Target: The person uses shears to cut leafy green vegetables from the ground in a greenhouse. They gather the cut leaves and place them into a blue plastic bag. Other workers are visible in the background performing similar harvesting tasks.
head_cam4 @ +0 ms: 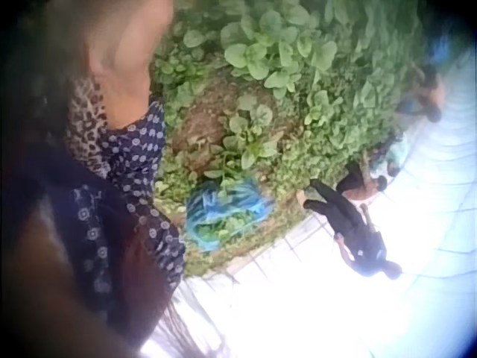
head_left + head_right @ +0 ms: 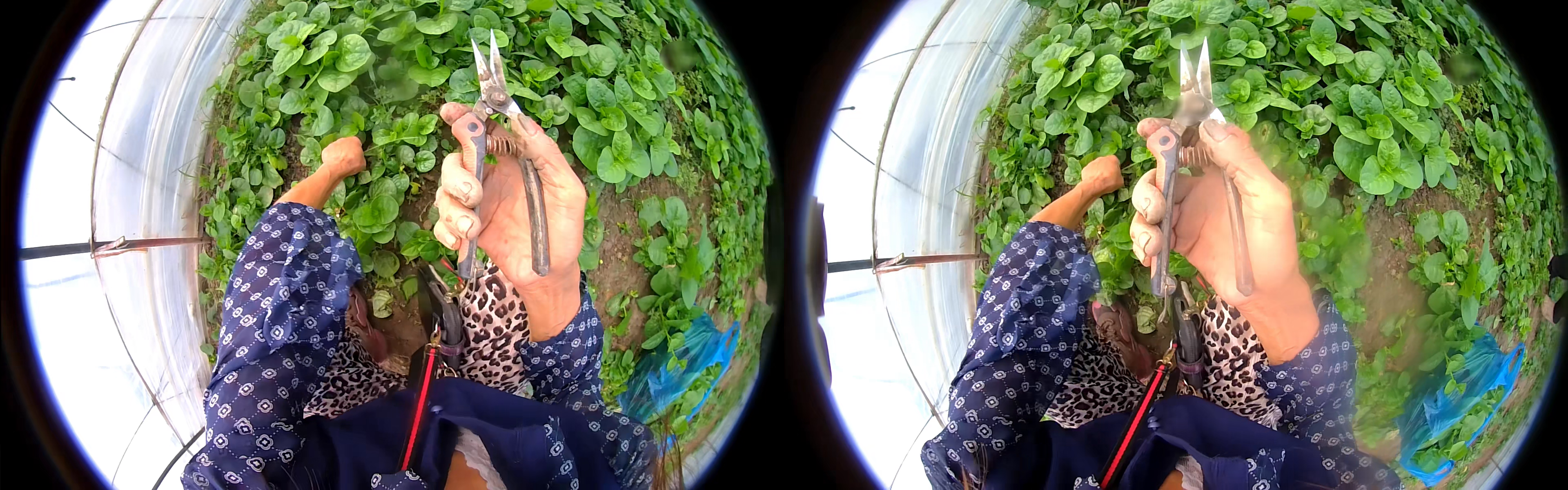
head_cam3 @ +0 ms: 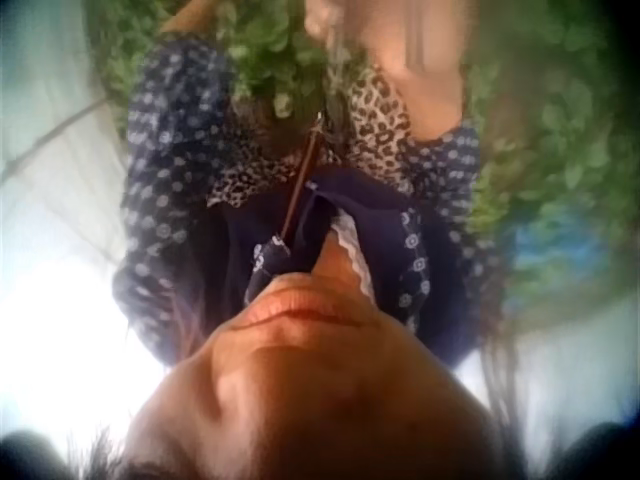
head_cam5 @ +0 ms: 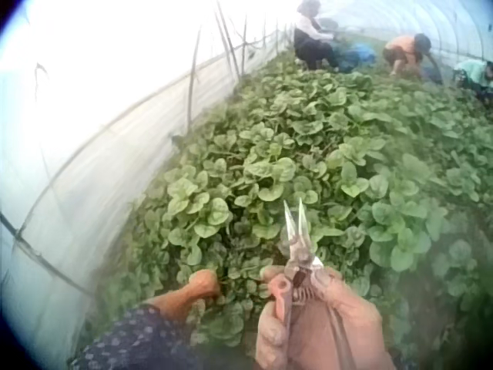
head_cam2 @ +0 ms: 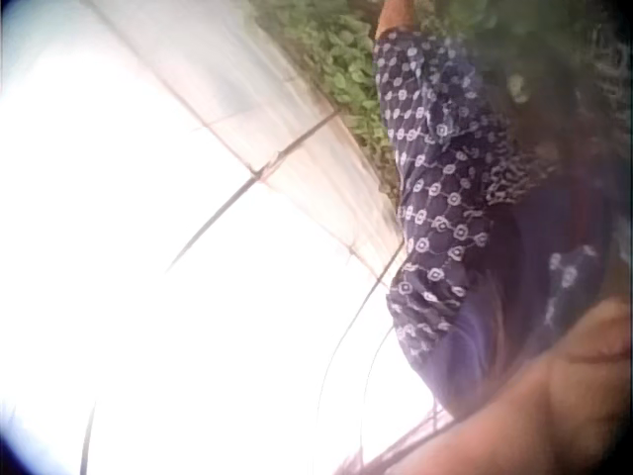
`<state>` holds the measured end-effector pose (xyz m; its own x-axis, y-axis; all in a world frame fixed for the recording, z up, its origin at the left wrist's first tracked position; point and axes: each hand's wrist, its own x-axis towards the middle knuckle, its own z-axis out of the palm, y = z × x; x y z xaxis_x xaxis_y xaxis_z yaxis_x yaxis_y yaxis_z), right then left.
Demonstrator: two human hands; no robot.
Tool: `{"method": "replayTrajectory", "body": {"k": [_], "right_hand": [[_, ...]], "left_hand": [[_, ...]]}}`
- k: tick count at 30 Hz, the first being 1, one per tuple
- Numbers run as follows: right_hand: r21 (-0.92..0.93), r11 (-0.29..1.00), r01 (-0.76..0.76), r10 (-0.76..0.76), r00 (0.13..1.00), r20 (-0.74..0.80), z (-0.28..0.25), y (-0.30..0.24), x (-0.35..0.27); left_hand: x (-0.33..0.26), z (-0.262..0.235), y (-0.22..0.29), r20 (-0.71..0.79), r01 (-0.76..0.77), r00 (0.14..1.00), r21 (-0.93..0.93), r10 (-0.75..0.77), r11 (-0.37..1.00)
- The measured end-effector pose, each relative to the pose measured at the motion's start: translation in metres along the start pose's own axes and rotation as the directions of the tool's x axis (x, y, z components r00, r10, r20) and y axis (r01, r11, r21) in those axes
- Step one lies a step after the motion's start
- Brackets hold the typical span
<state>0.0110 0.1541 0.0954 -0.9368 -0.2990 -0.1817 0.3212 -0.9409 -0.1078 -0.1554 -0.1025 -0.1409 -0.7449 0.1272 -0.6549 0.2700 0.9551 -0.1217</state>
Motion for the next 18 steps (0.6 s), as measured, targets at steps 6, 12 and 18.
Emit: {"method": "replayTrajectory", "body": {"k": [6,12,18], "right_hand": [[-0.130,0.985,0.110,-0.122,0.989,-0.088,0.020,0.010,-0.037],[-0.299,0.901,0.313,-0.349,0.934,-0.073,0.054,0.031,-0.067],[-0.613,0.729,0.305,-0.543,0.803,-0.247,0.085,0.063,-0.064]], "left_hand": [[-0.005,-0.058,-0.037,-0.239,-0.305,0.948,-0.486,0.211,0.819],[0.018,-0.079,0.023,-0.474,-0.593,0.802,-0.555,0.364,0.583],[0.055,-0.029,0.056,-0.108,-0.465,0.870,0.144,0.481,0.874]]}}
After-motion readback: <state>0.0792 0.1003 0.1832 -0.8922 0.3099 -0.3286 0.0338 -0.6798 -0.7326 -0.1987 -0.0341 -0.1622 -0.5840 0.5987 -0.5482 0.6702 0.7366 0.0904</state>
